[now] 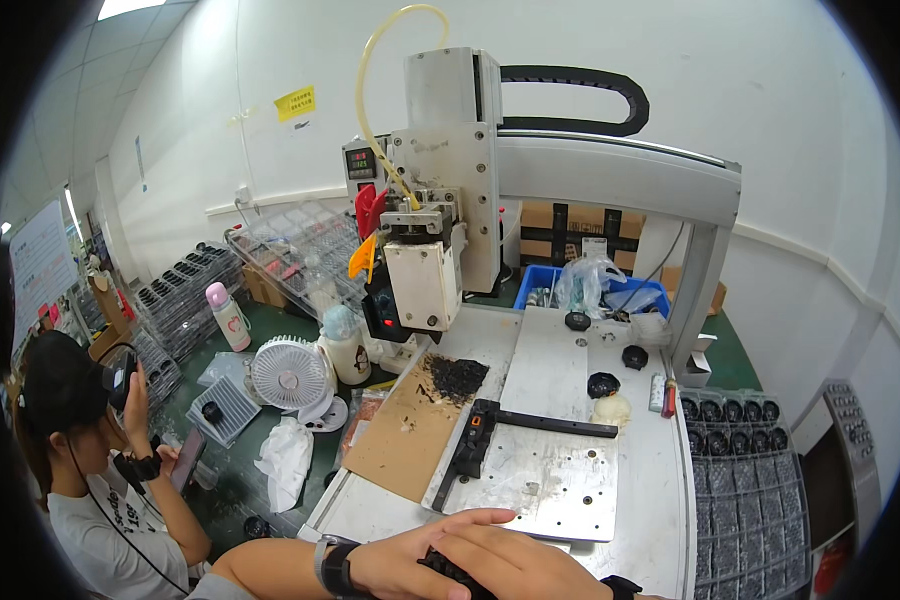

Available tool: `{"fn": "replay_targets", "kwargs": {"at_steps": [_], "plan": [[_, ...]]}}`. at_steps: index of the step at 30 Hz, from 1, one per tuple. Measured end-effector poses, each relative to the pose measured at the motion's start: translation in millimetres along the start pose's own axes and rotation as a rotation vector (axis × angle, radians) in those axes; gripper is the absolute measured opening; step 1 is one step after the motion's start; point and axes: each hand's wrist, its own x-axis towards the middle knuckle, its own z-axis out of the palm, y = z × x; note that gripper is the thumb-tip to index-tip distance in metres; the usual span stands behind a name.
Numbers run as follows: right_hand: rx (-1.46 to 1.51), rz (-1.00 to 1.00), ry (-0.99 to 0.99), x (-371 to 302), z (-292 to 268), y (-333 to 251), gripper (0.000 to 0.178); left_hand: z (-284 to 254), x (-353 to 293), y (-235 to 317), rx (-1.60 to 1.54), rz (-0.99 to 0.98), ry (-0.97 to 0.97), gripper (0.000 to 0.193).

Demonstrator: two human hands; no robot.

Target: Assembling small electronic components using a manual assembly jig and inspecting them with a magnifying tool.

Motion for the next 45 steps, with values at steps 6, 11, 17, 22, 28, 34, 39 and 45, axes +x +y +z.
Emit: {"fn": "replay_targets", "kwargs": {"at_steps": [6, 11, 17, 22, 28, 34, 39, 45], "plan": [[0.002, -0.032, 0.001, 0, 0, -2, 0.039, 2, -3, 0, 0.123, 0.063, -0.026, 0.088], [0.009, -0.046, 0.015, -3, 3, -4, 0.033, 4, -4, 1, 0.240, 0.136, -0.068, 0.092], [-0.091, -0.075, 0.033, 3, 2, -9, 0.035, -1, -1, 2, 0.742, 0.353, -0.015, 0.094], [-0.107, -0.165, -0.118, -5, 0, 2, 0.050, 2, 0, 4, 0.861, 0.251, 0.030, 0.097], [0.058, -0.037, 0.071, -3, -7, -6, 0.066, 0, -1, -5, 0.552, 0.354, 0.001, 0.098], [-0.141, -0.187, -0.094, 0, 1, -5, 0.050, -8, -1, 4, 0.843, 0.338, -0.057, 0.104], [-0.183, 0.127, -0.045, -1, -33, -25, 0.045, 4, 3, -6, 0.315, 0.245, -0.174, 0.097], [-0.636, 0.750, -0.130, 24, -115, 51, 0.050, -30, 6, -4, 0.097, 0.229, -0.190, 0.075]]}}
